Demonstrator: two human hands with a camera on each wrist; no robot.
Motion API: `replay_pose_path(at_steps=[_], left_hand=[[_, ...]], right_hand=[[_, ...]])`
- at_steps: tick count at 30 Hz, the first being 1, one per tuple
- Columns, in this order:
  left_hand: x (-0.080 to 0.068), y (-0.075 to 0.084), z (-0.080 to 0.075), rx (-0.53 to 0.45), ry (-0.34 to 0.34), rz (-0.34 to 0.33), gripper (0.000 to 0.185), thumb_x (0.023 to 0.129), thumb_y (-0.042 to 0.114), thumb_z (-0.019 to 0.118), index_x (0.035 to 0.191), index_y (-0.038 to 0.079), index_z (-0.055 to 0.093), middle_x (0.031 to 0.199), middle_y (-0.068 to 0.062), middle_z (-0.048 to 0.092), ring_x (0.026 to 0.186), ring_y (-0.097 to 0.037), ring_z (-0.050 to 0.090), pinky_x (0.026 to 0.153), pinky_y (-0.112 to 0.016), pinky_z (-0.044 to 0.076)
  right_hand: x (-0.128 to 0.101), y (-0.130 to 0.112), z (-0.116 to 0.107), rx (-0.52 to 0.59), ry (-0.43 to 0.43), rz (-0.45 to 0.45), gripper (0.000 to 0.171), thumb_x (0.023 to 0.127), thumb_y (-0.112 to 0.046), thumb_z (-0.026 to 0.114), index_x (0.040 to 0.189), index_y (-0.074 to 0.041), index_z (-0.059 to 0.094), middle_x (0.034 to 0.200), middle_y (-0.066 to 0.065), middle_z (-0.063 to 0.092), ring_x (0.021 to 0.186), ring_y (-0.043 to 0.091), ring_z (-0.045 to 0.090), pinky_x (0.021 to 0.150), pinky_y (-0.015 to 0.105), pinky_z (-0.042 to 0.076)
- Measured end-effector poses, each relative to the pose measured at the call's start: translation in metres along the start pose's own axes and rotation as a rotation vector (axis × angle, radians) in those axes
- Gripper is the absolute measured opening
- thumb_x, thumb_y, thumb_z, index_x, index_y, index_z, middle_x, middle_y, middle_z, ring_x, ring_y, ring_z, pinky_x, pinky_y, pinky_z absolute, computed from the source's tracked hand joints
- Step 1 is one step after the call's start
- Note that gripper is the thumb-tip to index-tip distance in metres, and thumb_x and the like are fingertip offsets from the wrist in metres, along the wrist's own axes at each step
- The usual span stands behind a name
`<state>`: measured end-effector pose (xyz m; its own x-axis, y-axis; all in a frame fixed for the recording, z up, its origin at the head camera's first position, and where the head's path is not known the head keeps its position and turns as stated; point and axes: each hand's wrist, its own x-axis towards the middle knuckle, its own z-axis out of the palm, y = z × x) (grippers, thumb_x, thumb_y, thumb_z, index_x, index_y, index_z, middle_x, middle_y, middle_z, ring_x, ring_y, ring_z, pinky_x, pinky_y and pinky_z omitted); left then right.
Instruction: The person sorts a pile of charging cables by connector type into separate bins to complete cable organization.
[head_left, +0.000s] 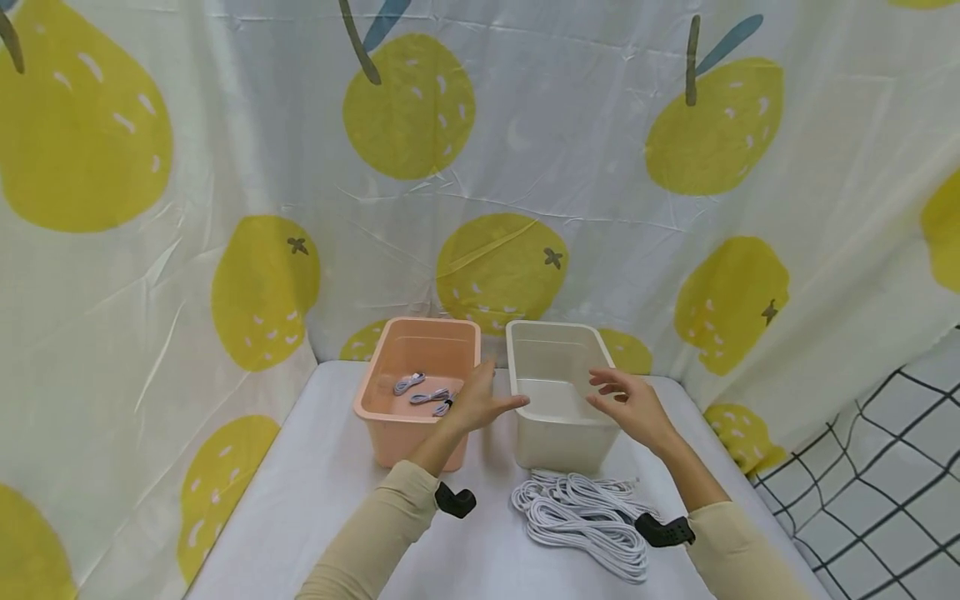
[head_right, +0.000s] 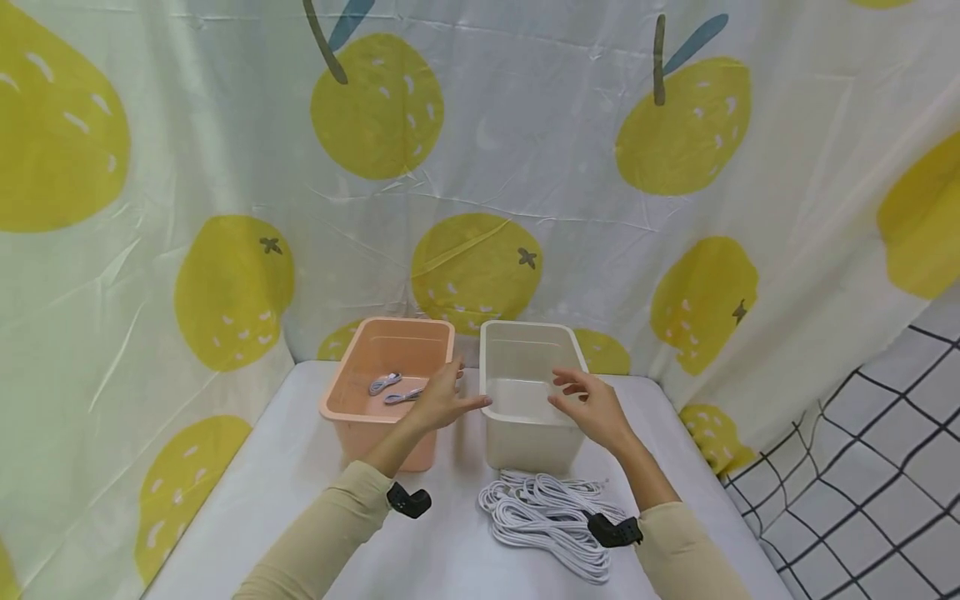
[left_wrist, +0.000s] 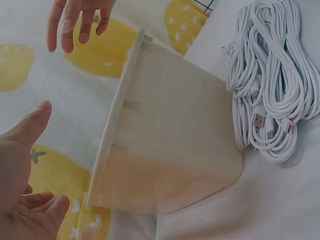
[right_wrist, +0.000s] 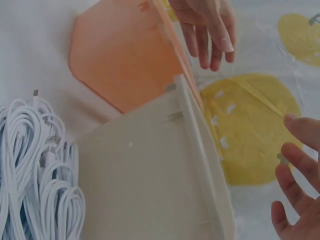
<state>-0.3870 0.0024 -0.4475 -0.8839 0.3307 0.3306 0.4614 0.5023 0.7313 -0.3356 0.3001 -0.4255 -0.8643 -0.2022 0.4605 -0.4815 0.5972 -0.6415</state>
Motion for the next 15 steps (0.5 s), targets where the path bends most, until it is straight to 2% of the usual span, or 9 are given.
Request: replay_pose_path(at_steps=[3,6,10,15], left_hand=[[0.0,0.004,0.009,-0.005,-0.005,-0.008,0.098,0.086,0.041,0.085,0.16,0.003,0.032,0.155,-0.021,0.044,0.142,-0.037,0.042,0.113,-0.054,0.037],[0.001,0.005,0.017,-0.012,-0.001,0.025,0.095,0.086,0.038,0.087,0.159,0.008,0.035,0.148,-0.018,0.052,0.136,-0.037,0.049,0.109,-0.053,0.041],[0.004,0.003,0.027,-0.031,0.004,0.083,0.084,0.085,0.032,0.088,0.152,0.006,0.043,0.135,-0.016,0.06,0.124,-0.038,0.058,0.102,-0.05,0.047],[0.004,0.002,0.041,-0.079,0.017,0.074,0.073,0.082,0.025,0.09,0.14,0.001,0.051,0.122,-0.015,0.064,0.109,-0.032,0.064,0.092,-0.045,0.053]], right_hand=[[-0.013,0.005,0.002,-0.007,0.005,0.008,0.041,0.096,-0.016,0.077,0.134,-0.004,0.066,0.116,0.012,0.071,0.104,0.034,0.067,0.09,0.06,0.052],[-0.024,0.01,0.004,-0.009,0.006,0.012,0.04,0.095,-0.015,0.077,0.133,-0.005,0.067,0.115,0.009,0.072,0.103,0.032,0.068,0.089,0.056,0.054],[-0.039,0.014,0.007,-0.015,0.02,0.004,0.036,0.095,-0.013,0.077,0.129,-0.005,0.069,0.113,0.009,0.073,0.099,0.026,0.068,0.086,0.049,0.057],[-0.057,0.019,0.011,-0.022,0.036,0.006,0.031,0.093,-0.012,0.078,0.123,-0.005,0.072,0.11,0.011,0.074,0.094,0.02,0.068,0.083,0.047,0.057]])
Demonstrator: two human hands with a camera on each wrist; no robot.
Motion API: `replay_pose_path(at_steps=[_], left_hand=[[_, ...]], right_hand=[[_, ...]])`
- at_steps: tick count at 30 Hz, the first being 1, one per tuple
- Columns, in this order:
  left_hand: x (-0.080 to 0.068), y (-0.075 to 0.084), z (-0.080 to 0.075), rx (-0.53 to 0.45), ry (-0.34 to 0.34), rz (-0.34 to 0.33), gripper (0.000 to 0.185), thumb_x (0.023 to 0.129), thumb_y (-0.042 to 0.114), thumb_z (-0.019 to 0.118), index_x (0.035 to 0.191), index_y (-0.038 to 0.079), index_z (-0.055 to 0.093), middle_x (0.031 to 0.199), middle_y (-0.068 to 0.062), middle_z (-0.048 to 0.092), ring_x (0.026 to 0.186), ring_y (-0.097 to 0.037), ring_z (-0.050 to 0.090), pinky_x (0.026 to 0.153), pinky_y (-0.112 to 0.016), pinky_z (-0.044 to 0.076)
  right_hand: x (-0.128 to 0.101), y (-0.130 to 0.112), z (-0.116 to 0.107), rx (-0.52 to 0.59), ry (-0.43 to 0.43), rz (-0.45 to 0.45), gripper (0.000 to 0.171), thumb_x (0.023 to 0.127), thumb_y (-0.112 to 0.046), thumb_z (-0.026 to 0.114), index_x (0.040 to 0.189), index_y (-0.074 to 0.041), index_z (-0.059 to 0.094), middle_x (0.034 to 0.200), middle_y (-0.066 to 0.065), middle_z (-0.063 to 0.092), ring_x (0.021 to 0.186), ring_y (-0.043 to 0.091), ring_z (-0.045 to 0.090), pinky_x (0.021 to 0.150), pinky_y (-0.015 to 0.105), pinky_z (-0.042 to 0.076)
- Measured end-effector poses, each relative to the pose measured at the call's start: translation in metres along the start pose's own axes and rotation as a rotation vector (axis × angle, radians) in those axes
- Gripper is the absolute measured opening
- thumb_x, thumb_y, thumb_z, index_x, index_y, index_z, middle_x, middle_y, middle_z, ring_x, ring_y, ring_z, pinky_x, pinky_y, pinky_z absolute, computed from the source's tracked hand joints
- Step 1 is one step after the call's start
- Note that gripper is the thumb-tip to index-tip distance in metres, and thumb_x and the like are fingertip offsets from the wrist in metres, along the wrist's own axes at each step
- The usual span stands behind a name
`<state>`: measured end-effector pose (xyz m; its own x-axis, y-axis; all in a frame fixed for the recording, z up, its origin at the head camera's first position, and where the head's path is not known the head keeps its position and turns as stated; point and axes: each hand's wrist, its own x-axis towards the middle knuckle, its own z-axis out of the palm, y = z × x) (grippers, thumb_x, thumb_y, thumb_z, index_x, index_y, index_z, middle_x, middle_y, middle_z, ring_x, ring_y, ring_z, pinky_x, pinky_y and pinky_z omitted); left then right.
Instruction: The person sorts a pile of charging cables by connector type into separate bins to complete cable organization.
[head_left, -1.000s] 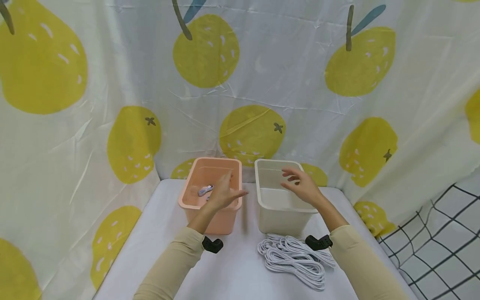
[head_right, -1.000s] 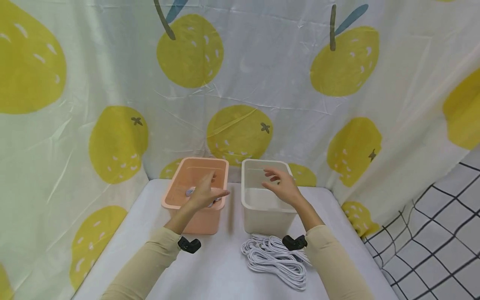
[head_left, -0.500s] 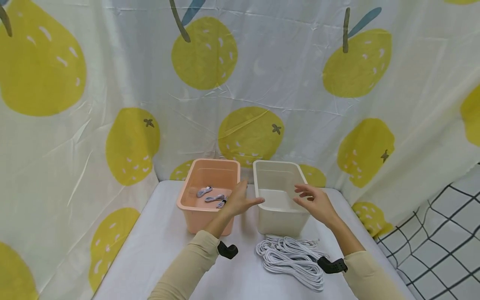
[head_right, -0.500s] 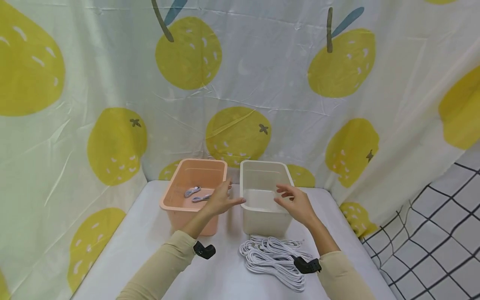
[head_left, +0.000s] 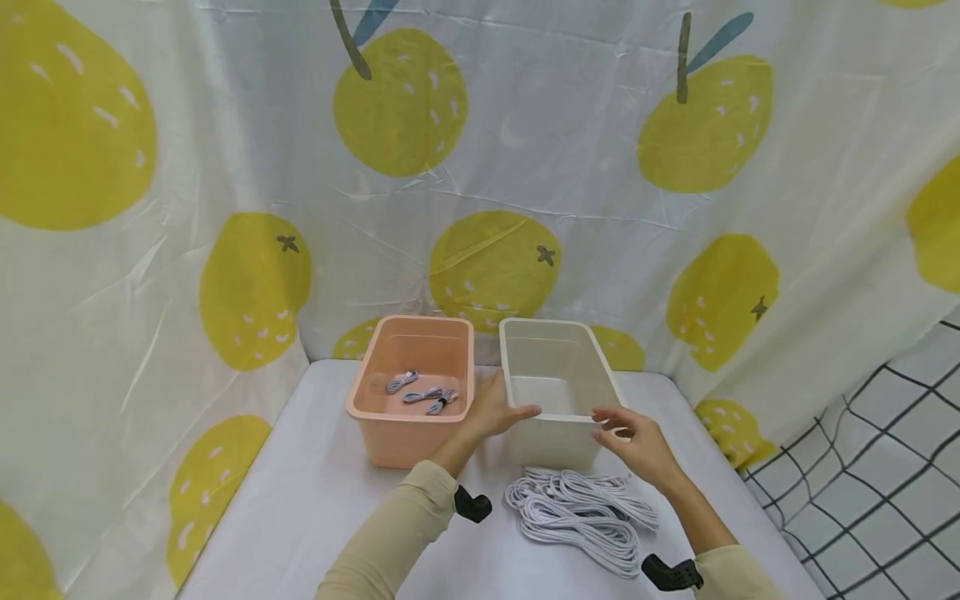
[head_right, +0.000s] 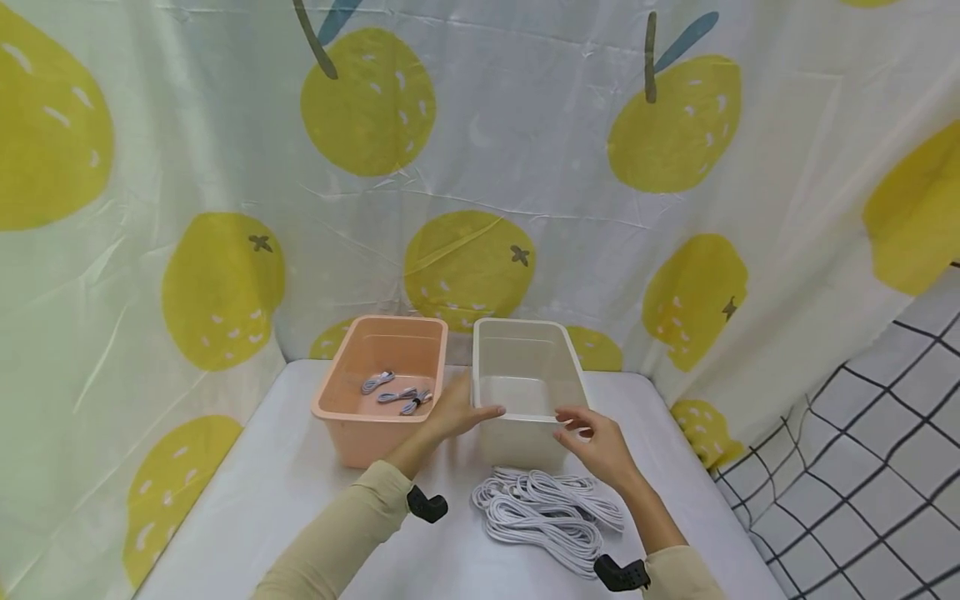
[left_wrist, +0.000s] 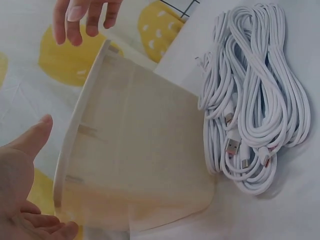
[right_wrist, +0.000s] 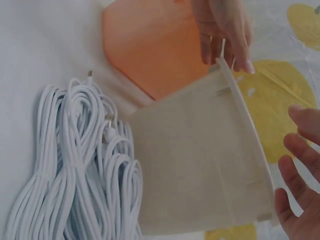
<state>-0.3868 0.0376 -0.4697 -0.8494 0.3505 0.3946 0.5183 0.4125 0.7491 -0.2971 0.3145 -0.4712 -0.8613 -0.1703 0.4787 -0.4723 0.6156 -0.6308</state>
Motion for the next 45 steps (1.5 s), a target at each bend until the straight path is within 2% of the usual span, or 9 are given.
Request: replay_pose_path(at_steps=[2,7,11,18,22,27,36,42,45], left_hand=[[0.0,-0.002,0.004,-0.015,0.006,-0.007,0.073,0.081,0.023,0.09,0.139,0.0,0.052,0.119,-0.014,0.066,0.106,-0.03,0.065,0.09,-0.043,0.053],[0.0,-0.006,0.012,0.031,0.01,-0.019,0.072,0.08,0.027,0.092,0.136,0.001,0.054,0.115,-0.012,0.067,0.103,-0.026,0.064,0.088,-0.042,0.053],[-0.001,-0.008,0.017,0.052,0.017,-0.057,0.071,0.08,0.03,0.092,0.134,0.002,0.055,0.112,-0.011,0.066,0.101,-0.026,0.063,0.087,-0.041,0.053],[-0.006,-0.012,0.026,-0.025,0.056,-0.099,0.074,0.08,0.026,0.092,0.136,0.0,0.051,0.112,-0.014,0.066,0.103,-0.035,0.064,0.088,-0.043,0.053],[-0.009,-0.013,0.03,-0.056,0.057,-0.101,0.074,0.081,0.024,0.092,0.137,0.0,0.05,0.114,-0.015,0.067,0.105,-0.037,0.065,0.089,-0.045,0.053],[-0.01,-0.013,0.029,-0.087,0.067,-0.106,0.073,0.08,0.022,0.093,0.135,-0.002,0.052,0.114,-0.017,0.067,0.105,-0.038,0.065,0.089,-0.044,0.053],[-0.01,-0.013,0.027,-0.12,0.074,-0.146,0.076,0.08,0.023,0.093,0.136,-0.004,0.05,0.115,-0.017,0.065,0.105,-0.036,0.064,0.089,-0.047,0.053],[-0.009,-0.013,0.026,-0.103,0.071,-0.132,0.074,0.08,0.022,0.093,0.135,-0.003,0.05,0.113,-0.016,0.066,0.102,-0.034,0.064,0.087,-0.045,0.053],[-0.009,-0.013,0.026,-0.09,0.066,-0.135,0.073,0.08,0.023,0.092,0.135,-0.002,0.051,0.113,-0.015,0.066,0.1,-0.03,0.064,0.087,-0.043,0.053]], right_hand=[[-0.006,0.004,0.003,-0.008,0.003,0.007,0.03,0.092,-0.012,0.079,0.121,-0.004,0.073,0.108,0.01,0.074,0.093,0.02,0.068,0.082,0.048,0.057],[-0.024,0.021,0.009,-0.064,-0.002,0.018,0.028,0.089,-0.011,0.081,0.116,-0.003,0.074,0.104,0.005,0.075,0.09,0.023,0.068,0.077,0.045,0.057],[-0.038,0.042,0.016,-0.079,-0.043,0.054,0.03,0.088,-0.012,0.083,0.115,-0.002,0.074,0.103,0.003,0.075,0.09,0.024,0.069,0.074,0.041,0.056],[-0.062,0.079,0.028,-0.094,-0.23,0.187,0.035,0.087,-0.013,0.082,0.119,-0.003,0.073,0.11,0.005,0.073,0.1,0.032,0.067,0.082,0.049,0.056],[-0.073,0.09,0.034,-0.092,-0.303,0.226,0.035,0.087,-0.013,0.082,0.118,-0.001,0.073,0.11,0.008,0.073,0.103,0.034,0.067,0.087,0.047,0.057],[-0.074,0.091,0.038,-0.104,-0.281,0.188,0.029,0.087,-0.012,0.082,0.113,-0.001,0.075,0.109,0.01,0.073,0.101,0.034,0.068,0.086,0.048,0.057],[-0.072,0.092,0.04,-0.137,-0.298,0.12,0.029,0.088,-0.004,0.077,0.115,0.003,0.074,0.109,0.011,0.071,0.101,0.036,0.066,0.086,0.048,0.057],[-0.068,0.093,0.04,-0.217,-0.258,-0.04,0.025,0.086,-0.001,0.077,0.111,0.003,0.077,0.098,0.005,0.073,0.09,0.025,0.069,0.081,0.045,0.057],[-0.068,0.095,0.042,-0.244,-0.257,-0.045,0.024,0.086,0.0,0.077,0.11,0.003,0.077,0.09,-0.001,0.07,0.084,0.017,0.067,0.074,0.039,0.057]])
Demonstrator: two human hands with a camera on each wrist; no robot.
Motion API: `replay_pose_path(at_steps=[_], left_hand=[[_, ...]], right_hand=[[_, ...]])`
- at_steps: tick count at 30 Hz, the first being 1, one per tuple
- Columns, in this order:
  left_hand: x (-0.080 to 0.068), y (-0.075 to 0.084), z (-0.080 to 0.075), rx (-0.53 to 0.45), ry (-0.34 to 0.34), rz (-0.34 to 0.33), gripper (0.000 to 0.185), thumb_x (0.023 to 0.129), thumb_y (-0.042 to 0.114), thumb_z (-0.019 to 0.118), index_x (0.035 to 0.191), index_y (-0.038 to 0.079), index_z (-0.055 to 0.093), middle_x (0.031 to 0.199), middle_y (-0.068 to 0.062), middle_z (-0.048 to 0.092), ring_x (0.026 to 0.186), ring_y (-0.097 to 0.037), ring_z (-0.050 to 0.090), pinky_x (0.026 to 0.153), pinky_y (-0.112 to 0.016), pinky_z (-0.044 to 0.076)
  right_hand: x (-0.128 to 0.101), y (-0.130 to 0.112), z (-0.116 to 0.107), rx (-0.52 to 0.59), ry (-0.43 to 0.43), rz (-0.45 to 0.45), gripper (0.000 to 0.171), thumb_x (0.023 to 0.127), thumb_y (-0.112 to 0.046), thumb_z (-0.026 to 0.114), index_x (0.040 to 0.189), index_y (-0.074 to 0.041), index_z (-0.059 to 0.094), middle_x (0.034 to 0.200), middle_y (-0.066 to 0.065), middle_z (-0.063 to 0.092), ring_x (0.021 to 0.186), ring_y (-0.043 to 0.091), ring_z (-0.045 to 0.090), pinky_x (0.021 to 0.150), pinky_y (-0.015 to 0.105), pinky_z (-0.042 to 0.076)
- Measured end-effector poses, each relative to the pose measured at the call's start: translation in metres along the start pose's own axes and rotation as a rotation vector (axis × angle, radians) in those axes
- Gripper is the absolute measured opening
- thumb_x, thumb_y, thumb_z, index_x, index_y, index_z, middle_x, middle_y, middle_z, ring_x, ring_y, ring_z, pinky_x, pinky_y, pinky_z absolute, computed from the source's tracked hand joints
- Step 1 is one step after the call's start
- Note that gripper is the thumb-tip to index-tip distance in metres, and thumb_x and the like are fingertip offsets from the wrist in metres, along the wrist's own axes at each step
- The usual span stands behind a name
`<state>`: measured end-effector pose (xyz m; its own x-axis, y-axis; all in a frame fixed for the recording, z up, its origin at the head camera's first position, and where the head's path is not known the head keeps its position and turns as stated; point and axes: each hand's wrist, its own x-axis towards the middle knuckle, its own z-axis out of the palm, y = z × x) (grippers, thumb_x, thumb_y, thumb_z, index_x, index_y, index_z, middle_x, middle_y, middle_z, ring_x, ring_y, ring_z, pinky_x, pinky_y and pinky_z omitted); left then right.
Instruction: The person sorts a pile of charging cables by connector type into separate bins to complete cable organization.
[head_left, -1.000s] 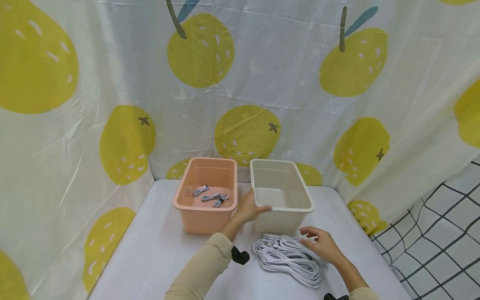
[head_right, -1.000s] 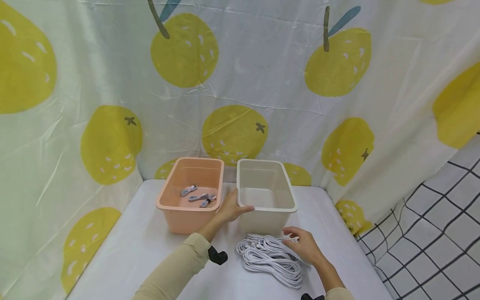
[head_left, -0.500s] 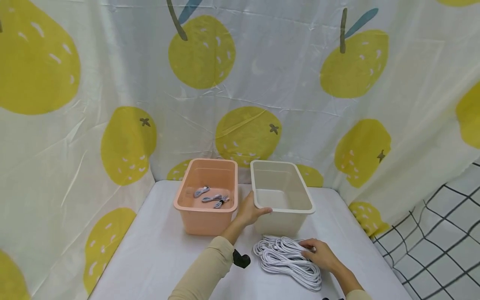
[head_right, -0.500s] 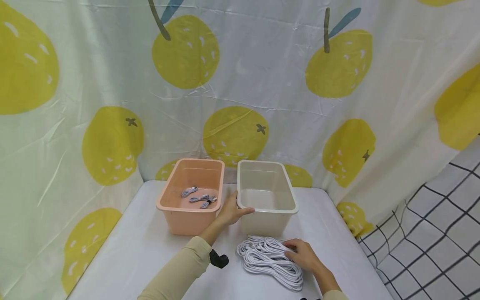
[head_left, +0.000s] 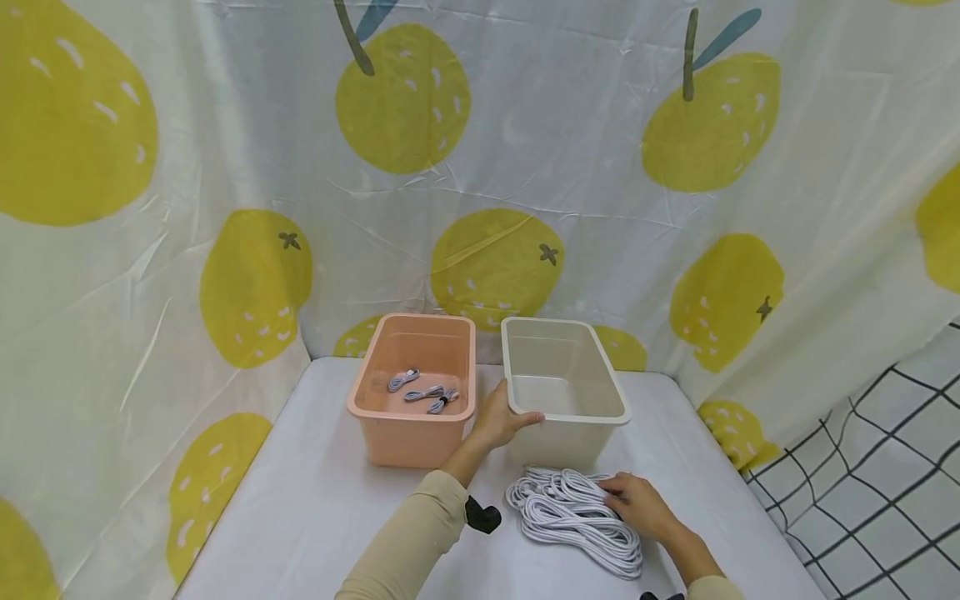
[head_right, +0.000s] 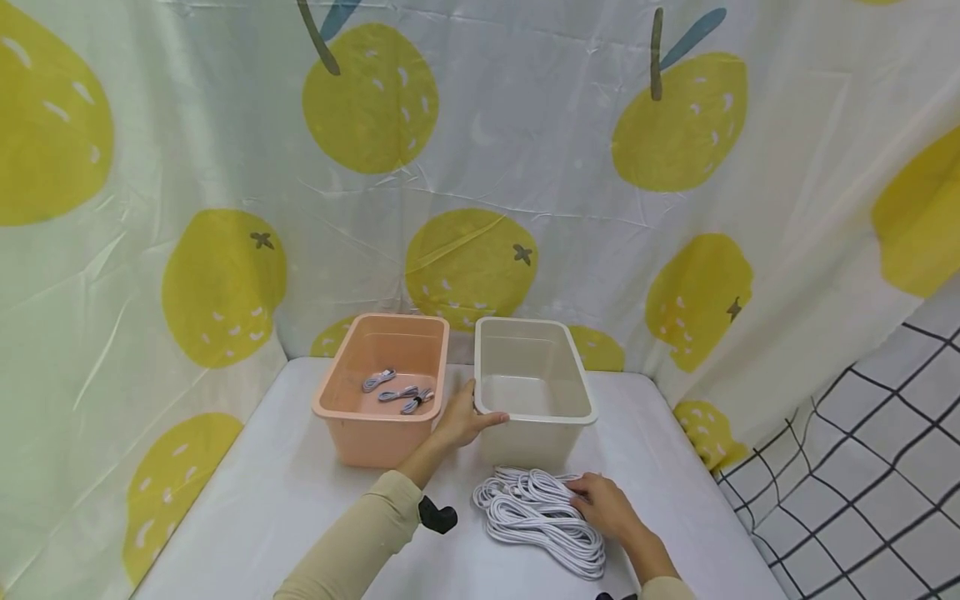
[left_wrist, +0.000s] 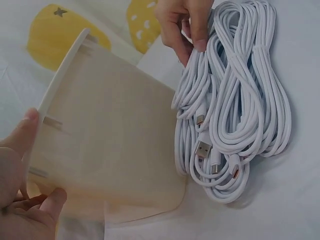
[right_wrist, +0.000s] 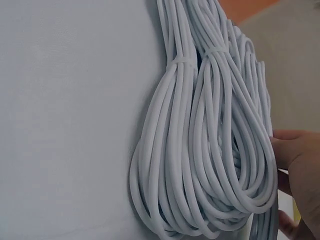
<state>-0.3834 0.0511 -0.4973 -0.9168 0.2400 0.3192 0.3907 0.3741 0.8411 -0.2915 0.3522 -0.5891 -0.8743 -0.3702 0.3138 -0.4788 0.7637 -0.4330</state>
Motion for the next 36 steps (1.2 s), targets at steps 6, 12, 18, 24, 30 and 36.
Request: replay_pose_path(at_steps=[6,12,18,24,30,36], left_hand=[[-0.002,0.003,-0.004,-0.007,-0.004,-0.003,0.073,0.081,0.021,0.092,0.136,-0.003,0.05,0.113,-0.017,0.066,0.103,-0.036,0.064,0.088,-0.046,0.053],[-0.003,0.003,-0.004,0.008,-0.005,0.002,0.071,0.081,0.02,0.092,0.134,-0.004,0.05,0.114,-0.018,0.066,0.103,-0.036,0.064,0.089,-0.047,0.053],[-0.001,0.0,-0.005,0.033,-0.005,0.01,0.072,0.081,0.021,0.092,0.134,-0.003,0.051,0.112,-0.017,0.066,0.099,-0.03,0.064,0.087,-0.044,0.053],[-0.003,0.0,-0.006,0.029,-0.022,-0.003,0.074,0.081,0.022,0.092,0.136,-0.003,0.05,0.111,-0.016,0.066,0.1,-0.031,0.064,0.086,-0.043,0.053],[-0.001,0.002,-0.004,0.031,-0.027,0.006,0.072,0.081,0.021,0.092,0.135,-0.002,0.051,0.11,-0.015,0.066,0.102,-0.036,0.064,0.086,-0.042,0.052],[0.001,0.005,-0.006,0.02,-0.025,0.024,0.069,0.08,0.019,0.092,0.131,-0.002,0.053,0.107,-0.015,0.067,0.103,-0.04,0.065,0.087,-0.043,0.052]], right_hand=[[-0.001,-0.003,0.004,-0.051,-0.013,0.076,0.024,0.088,0.0,0.077,0.111,-0.003,0.079,0.092,-0.007,0.068,0.086,0.017,0.068,0.073,0.037,0.057],[0.0,-0.01,-0.002,-0.059,0.018,0.044,0.022,0.088,0.001,0.077,0.11,-0.001,0.079,0.097,0.0,0.072,0.089,0.023,0.07,0.076,0.042,0.058],[0.005,-0.013,-0.013,-0.02,0.026,-0.005,0.021,0.088,0.003,0.076,0.108,0.0,0.078,0.097,0.002,0.072,0.087,0.021,0.069,0.074,0.038,0.059],[0.007,-0.019,-0.021,0.023,0.006,0.02,0.021,0.089,0.003,0.075,0.109,0.0,0.077,0.1,0.004,0.073,0.088,0.021,0.069,0.074,0.036,0.059],[0.011,-0.026,-0.039,0.013,0.039,-0.025,0.02,0.088,0.003,0.076,0.108,-0.001,0.078,0.097,0.0,0.072,0.085,0.011,0.065,0.071,0.034,0.057],[0.014,-0.033,-0.062,-0.012,0.035,-0.07,0.02,0.09,0.003,0.075,0.11,0.0,0.076,0.099,0.001,0.073,0.086,0.008,0.065,0.07,0.033,0.057]])
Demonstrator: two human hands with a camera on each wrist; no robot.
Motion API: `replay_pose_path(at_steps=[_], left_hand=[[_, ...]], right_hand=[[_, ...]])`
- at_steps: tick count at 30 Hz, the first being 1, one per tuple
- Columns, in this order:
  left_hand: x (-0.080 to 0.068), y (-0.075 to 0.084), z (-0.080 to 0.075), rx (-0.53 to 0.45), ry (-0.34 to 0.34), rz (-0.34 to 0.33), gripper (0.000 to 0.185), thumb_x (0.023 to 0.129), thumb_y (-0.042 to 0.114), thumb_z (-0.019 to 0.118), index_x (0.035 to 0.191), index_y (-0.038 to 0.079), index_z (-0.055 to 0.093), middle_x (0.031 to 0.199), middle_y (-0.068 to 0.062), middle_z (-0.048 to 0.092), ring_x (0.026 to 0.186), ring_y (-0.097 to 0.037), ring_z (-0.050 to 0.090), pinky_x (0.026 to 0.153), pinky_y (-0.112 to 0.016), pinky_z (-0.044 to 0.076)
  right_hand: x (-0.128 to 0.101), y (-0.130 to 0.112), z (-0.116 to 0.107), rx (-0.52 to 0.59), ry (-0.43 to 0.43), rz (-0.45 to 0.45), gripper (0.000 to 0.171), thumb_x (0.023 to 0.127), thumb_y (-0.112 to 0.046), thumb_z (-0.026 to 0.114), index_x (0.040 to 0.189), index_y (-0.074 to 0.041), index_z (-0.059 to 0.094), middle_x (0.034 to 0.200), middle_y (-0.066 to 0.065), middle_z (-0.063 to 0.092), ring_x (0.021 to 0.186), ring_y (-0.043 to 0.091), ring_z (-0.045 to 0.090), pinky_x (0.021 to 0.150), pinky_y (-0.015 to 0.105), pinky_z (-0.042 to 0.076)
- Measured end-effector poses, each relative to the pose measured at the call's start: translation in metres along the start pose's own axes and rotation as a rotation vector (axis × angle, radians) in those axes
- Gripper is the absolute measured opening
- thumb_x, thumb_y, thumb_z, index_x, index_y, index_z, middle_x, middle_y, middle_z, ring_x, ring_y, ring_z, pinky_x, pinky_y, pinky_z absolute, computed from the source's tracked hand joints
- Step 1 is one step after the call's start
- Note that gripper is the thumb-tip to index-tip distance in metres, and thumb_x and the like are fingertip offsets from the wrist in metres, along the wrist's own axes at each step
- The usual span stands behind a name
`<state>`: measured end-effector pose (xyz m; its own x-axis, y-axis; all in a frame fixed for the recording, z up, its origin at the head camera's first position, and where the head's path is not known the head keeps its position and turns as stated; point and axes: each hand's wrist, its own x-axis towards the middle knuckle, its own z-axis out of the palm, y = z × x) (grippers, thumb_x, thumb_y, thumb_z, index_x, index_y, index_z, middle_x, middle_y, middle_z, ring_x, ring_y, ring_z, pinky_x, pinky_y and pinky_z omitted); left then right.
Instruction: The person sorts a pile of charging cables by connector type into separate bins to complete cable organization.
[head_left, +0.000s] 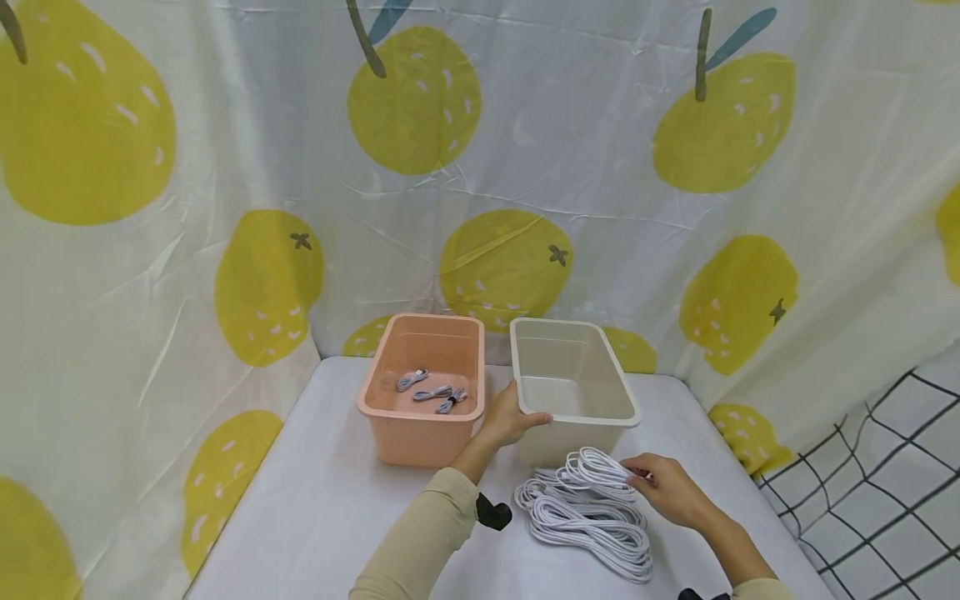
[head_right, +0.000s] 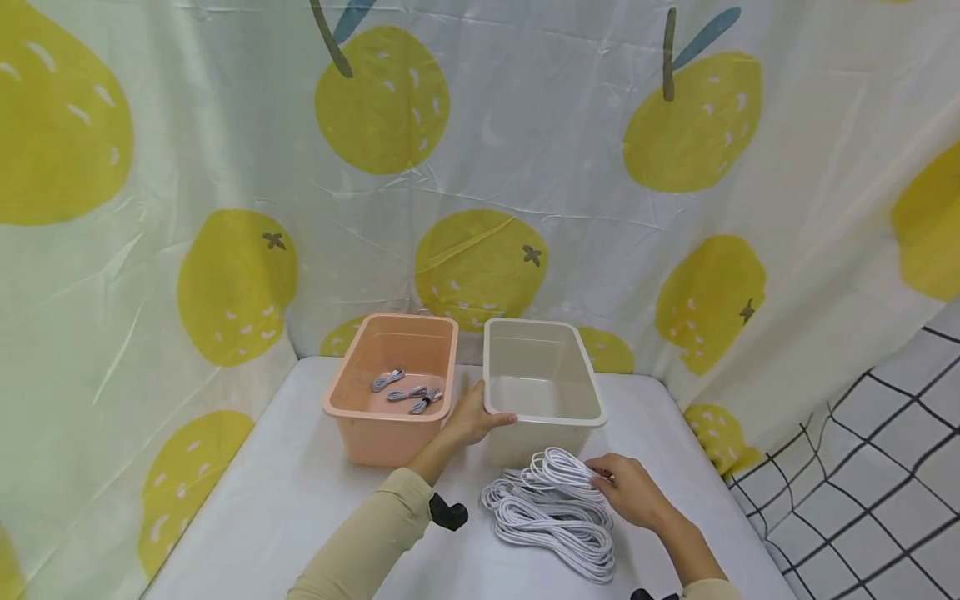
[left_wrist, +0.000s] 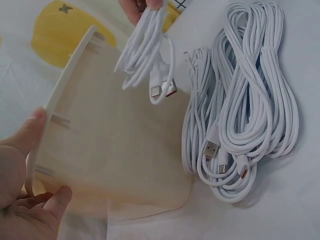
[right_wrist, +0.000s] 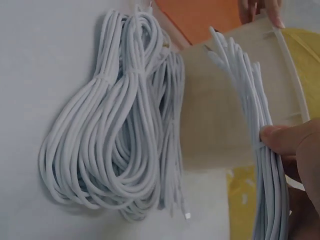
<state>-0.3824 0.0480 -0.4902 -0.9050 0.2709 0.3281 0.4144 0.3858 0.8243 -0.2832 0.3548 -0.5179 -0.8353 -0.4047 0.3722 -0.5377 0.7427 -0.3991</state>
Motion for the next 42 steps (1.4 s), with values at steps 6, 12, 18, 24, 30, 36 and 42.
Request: replay_pose_path(at_steps=[6,12,18,24,30,36,42], left_hand=[[-0.001,-0.001,0.0,-0.01,-0.005,-0.011,0.069,0.08,0.019,0.092,0.132,-0.004,0.052,0.108,-0.018,0.066,0.102,-0.041,0.065,0.086,-0.044,0.052],[-0.001,0.0,0.001,-0.007,-0.009,-0.008,0.071,0.081,0.02,0.091,0.134,-0.004,0.051,0.11,-0.019,0.066,0.101,-0.038,0.065,0.086,-0.044,0.052],[-0.001,0.0,0.003,-0.014,-0.008,0.001,0.07,0.08,0.018,0.092,0.133,-0.003,0.051,0.11,-0.017,0.066,0.101,-0.037,0.065,0.086,-0.044,0.053],[-0.001,0.0,0.002,0.003,-0.001,-0.002,0.07,0.081,0.02,0.092,0.134,-0.002,0.051,0.11,-0.014,0.067,0.1,-0.032,0.065,0.086,-0.043,0.053],[-0.001,-0.001,0.001,0.007,-0.014,-0.007,0.072,0.082,0.02,0.091,0.136,-0.002,0.05,0.111,-0.016,0.067,0.104,-0.038,0.065,0.087,-0.043,0.053],[0.001,-0.004,0.003,0.013,-0.017,-0.011,0.075,0.083,0.022,0.09,0.139,-0.003,0.048,0.117,-0.019,0.066,0.104,-0.033,0.064,0.088,-0.043,0.053],[0.001,-0.005,0.004,0.012,-0.011,-0.003,0.076,0.082,0.022,0.091,0.14,-0.004,0.048,0.114,-0.017,0.066,0.101,-0.03,0.064,0.087,-0.043,0.053]], right_hand=[[0.005,-0.009,-0.026,0.005,-0.009,-0.007,0.022,0.091,0.002,0.075,0.112,0.001,0.075,0.101,0.001,0.072,0.088,0.008,0.066,0.072,0.035,0.059],[0.012,-0.017,-0.05,0.043,-0.001,0.0,0.021,0.092,0.003,0.074,0.113,0.001,0.075,0.1,0.0,0.071,0.087,0.007,0.063,0.071,0.032,0.059],[0.025,-0.018,-0.07,0.05,0.061,0.0,0.022,0.091,0.005,0.074,0.113,0.006,0.073,0.095,0.0,0.069,0.082,0.006,0.062,0.067,0.028,0.058],[0.046,-0.014,-0.086,0.03,0.122,0.013,0.021,0.092,0.005,0.074,0.112,0.007,0.073,0.092,0.003,0.069,0.079,0.013,0.063,0.066,0.028,0.056],[0.063,-0.01,-0.095,0.001,0.094,0.072,0.022,0.094,-0.001,0.074,0.114,0.006,0.073,0.092,0.006,0.071,0.082,0.022,0.067,0.069,0.03,0.058],[0.08,-0.008,-0.1,0.006,0.051,0.114,0.025,0.097,-0.005,0.072,0.119,0.006,0.072,0.097,0.009,0.073,0.089,0.03,0.069,0.07,0.031,0.056],[0.096,-0.009,-0.099,-0.005,0.093,0.116,0.027,0.098,-0.007,0.07,0.12,0.009,0.07,0.099,0.014,0.072,0.092,0.037,0.069,0.075,0.044,0.059]])
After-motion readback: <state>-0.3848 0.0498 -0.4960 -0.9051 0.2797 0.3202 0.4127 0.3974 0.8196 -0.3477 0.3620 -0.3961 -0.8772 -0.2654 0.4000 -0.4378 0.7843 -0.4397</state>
